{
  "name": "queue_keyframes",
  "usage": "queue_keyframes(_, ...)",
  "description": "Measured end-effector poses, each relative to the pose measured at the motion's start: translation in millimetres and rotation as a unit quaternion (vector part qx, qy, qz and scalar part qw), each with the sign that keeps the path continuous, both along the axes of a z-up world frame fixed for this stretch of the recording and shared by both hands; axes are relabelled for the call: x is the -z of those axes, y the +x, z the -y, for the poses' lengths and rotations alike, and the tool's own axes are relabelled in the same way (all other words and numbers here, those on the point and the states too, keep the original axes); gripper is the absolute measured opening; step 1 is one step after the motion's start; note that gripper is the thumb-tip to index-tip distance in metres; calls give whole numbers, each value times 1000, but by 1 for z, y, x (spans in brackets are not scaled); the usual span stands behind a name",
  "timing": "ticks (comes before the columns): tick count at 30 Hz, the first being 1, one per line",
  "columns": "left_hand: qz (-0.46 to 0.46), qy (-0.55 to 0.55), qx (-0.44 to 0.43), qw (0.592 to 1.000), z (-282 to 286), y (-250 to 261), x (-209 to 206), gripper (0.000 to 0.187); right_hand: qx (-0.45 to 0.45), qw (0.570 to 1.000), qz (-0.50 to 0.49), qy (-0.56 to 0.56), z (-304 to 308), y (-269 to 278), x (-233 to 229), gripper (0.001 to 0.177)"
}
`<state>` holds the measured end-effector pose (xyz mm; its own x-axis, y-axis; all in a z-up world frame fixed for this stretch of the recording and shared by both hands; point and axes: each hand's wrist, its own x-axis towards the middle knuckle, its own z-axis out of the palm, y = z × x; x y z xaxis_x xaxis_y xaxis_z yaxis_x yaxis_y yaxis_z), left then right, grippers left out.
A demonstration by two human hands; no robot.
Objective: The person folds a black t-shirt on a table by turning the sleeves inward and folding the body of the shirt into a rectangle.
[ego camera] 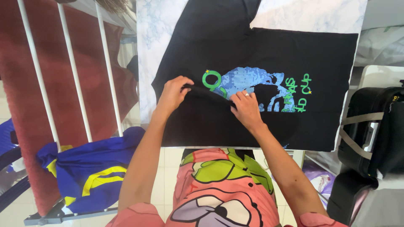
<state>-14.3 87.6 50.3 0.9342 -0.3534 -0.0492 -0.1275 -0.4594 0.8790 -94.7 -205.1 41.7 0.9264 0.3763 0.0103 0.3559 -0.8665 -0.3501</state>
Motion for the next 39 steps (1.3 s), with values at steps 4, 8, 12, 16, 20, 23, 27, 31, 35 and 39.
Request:
queue_keyframes(4, 38, 19, 0, 999, -8, -25, -7, 28, -8, 1000, -5, -22, -5, -7, -12, 42)
queue_keyframes(8, 97, 26, 16, 995, -15, -49, -15, 28, -6, 999, -17, -40, -5, -18, -15, 43)
queue_keyframes(12, 86, 25, 3, 996, -18, -67, -11, 29, 4, 1000, -2, -18, -1, -27, -13, 39)
queue_keyframes(16, -71, 32, -39, 996, -21, -79, 0, 44, 1, 1000, -13, -18, 1, -32, -13, 35)
queue_keyframes(20, 23, 26, -8, 999, -27, -90, 19, 56, 1, 1000, -7, -15, 2, -38, -11, 31)
queue_keyframes(23, 92, 100, 27, 990, -26, -94, 33, 43, 10, 999, 4, -37, 2, -42, -9, 28)
queue_keyframes(27, 117, 190, 52, 973, -25, -99, 29, 29, 26, 998, -21, -54, -3, -43, -21, 39)
queue_keyframes(31, 146, 256, 14, 955, -10, -101, 13, 49, -2, 999, -20, -34, -26, -43, -32, 54)
queue_keyframes(35, 133, 241, 54, 960, 35, -108, 20, 61, -64, 997, -48, -14, -60, -50, -21, 69)
queue_keyframes(39, 120, 277, 43, 953, 50, -114, 31, 67, -68, 996, -55, -25, -68, -59, -8, 68)
